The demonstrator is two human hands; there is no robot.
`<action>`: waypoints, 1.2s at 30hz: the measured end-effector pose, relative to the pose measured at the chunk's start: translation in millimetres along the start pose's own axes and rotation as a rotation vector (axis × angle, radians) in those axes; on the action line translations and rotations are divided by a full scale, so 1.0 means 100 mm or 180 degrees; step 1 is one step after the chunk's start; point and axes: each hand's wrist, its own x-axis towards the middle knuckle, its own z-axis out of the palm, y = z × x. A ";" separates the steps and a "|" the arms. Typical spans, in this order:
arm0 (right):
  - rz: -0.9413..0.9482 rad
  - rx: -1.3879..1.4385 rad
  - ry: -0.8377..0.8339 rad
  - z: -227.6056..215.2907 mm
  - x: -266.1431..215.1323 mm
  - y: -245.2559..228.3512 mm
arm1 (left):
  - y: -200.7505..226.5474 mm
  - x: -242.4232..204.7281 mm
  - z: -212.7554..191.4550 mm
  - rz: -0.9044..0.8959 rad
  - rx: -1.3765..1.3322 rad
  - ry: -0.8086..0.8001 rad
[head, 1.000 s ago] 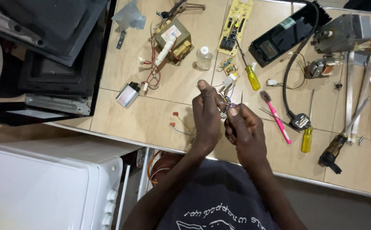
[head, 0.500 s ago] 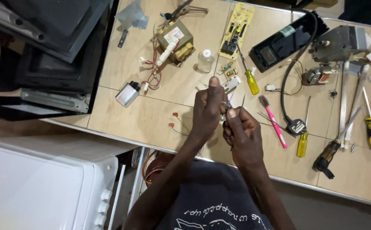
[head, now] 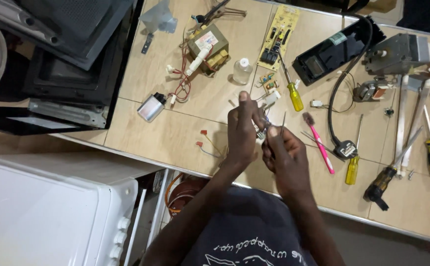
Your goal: Stripping and organizing wires within a wiring bundle as part of an appliance repair task.
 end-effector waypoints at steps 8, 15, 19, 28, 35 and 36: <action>-0.0568 -0.2333 -0.0189 -0.25 -0.39 -0.33 | 0.26 0.07 0.04 -0.0114 0.0393 -0.0001; -0.0923 -0.2675 0.0011 -0.21 -0.47 -0.44 | 0.32 0.09 0.12 -0.0023 0.0195 -0.0120; -0.0901 -0.2671 0.0023 -0.21 -0.44 -0.46 | 0.32 0.09 0.12 0.0022 0.0145 -0.0208; -0.1190 -0.2513 -0.0422 -0.23 -0.44 -0.55 | 0.32 0.05 0.13 0.0247 0.0277 -0.0337; -0.0903 -0.2448 -0.0402 -0.27 -0.44 -0.55 | 0.23 0.04 0.10 0.0421 0.0205 -0.0684; -0.0865 -0.2444 -0.0441 -0.27 -0.44 -0.56 | 0.21 0.03 0.10 0.0482 0.0119 -0.0734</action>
